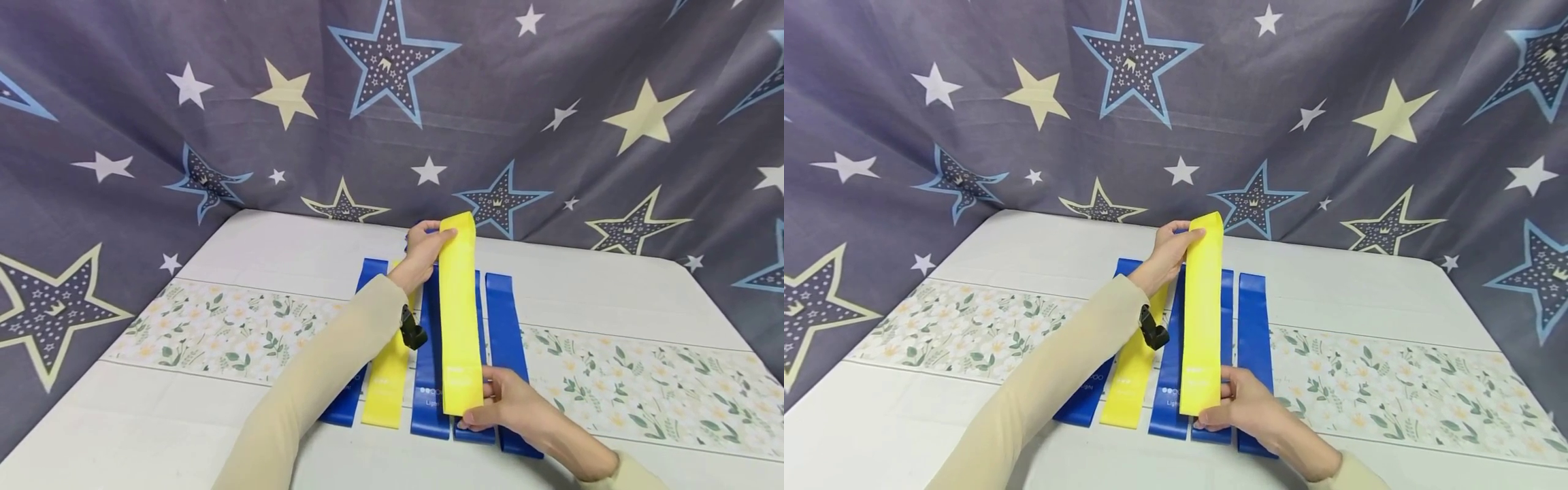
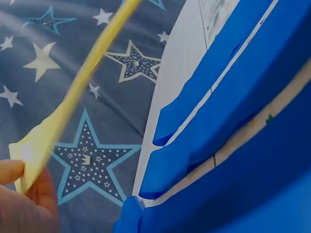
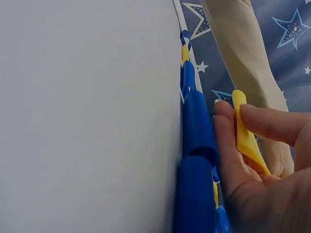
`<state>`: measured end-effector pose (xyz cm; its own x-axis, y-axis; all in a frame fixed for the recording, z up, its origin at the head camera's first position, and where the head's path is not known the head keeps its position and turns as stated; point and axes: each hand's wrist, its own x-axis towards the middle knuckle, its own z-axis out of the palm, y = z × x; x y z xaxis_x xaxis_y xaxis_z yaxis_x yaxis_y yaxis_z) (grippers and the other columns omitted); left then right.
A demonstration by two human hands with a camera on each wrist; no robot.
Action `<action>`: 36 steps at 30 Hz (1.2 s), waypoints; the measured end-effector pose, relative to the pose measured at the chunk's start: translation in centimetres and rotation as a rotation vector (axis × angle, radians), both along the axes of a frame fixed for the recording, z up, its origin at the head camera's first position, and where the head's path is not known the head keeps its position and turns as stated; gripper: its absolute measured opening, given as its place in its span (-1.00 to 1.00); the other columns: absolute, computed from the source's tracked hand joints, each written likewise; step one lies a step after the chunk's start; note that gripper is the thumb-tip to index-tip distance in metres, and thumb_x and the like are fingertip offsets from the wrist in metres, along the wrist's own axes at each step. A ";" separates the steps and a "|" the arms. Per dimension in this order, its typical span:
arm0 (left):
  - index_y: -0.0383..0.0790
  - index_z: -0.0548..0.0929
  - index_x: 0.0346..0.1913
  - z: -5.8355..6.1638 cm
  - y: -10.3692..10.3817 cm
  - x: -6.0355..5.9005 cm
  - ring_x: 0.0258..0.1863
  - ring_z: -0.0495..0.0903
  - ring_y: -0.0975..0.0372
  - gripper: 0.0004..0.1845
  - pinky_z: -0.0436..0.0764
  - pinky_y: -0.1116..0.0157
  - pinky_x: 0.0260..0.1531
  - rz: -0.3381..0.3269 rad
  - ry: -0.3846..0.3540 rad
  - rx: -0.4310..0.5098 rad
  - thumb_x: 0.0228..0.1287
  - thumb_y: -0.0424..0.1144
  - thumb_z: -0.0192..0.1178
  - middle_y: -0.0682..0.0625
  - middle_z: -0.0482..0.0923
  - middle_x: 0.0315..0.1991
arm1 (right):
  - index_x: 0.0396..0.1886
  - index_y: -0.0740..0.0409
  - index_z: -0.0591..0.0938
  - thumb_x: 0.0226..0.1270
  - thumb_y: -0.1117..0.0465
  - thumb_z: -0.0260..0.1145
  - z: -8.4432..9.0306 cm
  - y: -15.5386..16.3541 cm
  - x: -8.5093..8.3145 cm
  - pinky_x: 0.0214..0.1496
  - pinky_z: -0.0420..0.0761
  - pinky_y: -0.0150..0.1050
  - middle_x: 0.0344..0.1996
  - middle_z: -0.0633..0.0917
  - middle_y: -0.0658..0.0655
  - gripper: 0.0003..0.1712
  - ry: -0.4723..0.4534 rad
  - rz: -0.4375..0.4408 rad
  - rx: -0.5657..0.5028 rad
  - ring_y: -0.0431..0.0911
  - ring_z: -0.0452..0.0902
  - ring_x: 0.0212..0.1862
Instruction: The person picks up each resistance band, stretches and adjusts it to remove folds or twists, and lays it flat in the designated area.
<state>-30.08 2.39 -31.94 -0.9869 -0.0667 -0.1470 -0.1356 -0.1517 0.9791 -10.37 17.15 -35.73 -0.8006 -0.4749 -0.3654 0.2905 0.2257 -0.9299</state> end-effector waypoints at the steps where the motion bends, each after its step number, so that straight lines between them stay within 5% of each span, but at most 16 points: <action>1: -0.30 0.54 -0.04 0.0 0.2 -0.1 -0.26 0.69 0.10 -0.67 0.68 0.25 -0.20 0.001 0.006 -0.005 0.15 -0.30 0.33 -0.23 0.61 -0.08 | 0.21 0.50 0.32 0.08 0.48 0.35 0.0 0.1 0.1 -0.14 0.69 -0.11 -0.24 0.73 0.25 -0.33 -0.002 -0.004 0.000 0.02 0.72 -0.26; 8: -0.31 0.54 -0.02 0.0 1.4 -0.8 -0.25 0.67 0.10 -0.65 0.67 0.27 -0.17 0.022 -0.008 -0.078 0.12 -0.37 0.34 -0.23 0.58 -0.05 | 0.19 0.52 0.31 0.19 0.40 0.28 -0.1 1.1 0.5 -0.17 0.70 -0.12 -0.28 0.69 0.20 -0.41 -0.012 -0.021 0.024 -0.03 0.70 -0.30; 17: -0.20 0.56 -0.10 -1.5 3.4 -1.5 -0.29 0.64 0.12 -0.62 0.66 0.25 -0.20 0.065 -0.045 -0.213 0.00 -0.38 0.43 -0.15 0.58 -0.09 | 0.25 0.53 0.26 0.27 0.36 0.21 0.2 2.2 1.5 -0.18 0.69 -0.17 -0.28 0.65 0.20 -0.40 -0.034 -0.057 0.070 -0.07 0.67 -0.30; 25: -0.17 0.57 -0.27 -2.3 5.8 -1.0 -0.32 0.52 0.19 -0.70 0.61 0.23 -0.15 0.069 -0.059 -0.292 -0.05 -0.33 0.48 -0.06 0.57 -0.21 | 0.22 0.56 0.28 0.28 0.37 0.20 0.6 3.0 2.4 -0.17 0.69 -0.18 -0.27 0.65 0.20 -0.43 -0.037 -0.106 0.117 -0.07 0.67 -0.29; 30: -0.17 0.57 -0.35 -3.3 7.3 -0.7 -0.49 0.52 0.26 -0.78 0.59 0.33 -0.41 0.035 -0.120 -0.308 0.03 -0.31 0.43 -0.01 0.56 -0.36 | 0.23 0.63 0.23 0.29 0.39 0.17 0.2 4.2 2.8 -0.18 0.69 -0.18 -0.23 0.63 0.23 -0.41 -0.065 -0.106 0.105 -0.07 0.68 -0.28; 36: -0.17 0.60 -0.28 -3.5 9.2 -0.5 -0.76 0.29 0.27 -0.90 0.32 0.37 -0.72 -0.034 -0.172 -0.294 0.15 -0.40 0.25 0.02 0.49 -0.50 | 0.25 0.68 0.16 0.32 0.40 0.13 -0.1 6.3 3.3 -0.20 0.70 -0.20 -0.26 0.66 0.17 -0.39 -0.063 -0.076 0.104 -0.08 0.69 -0.28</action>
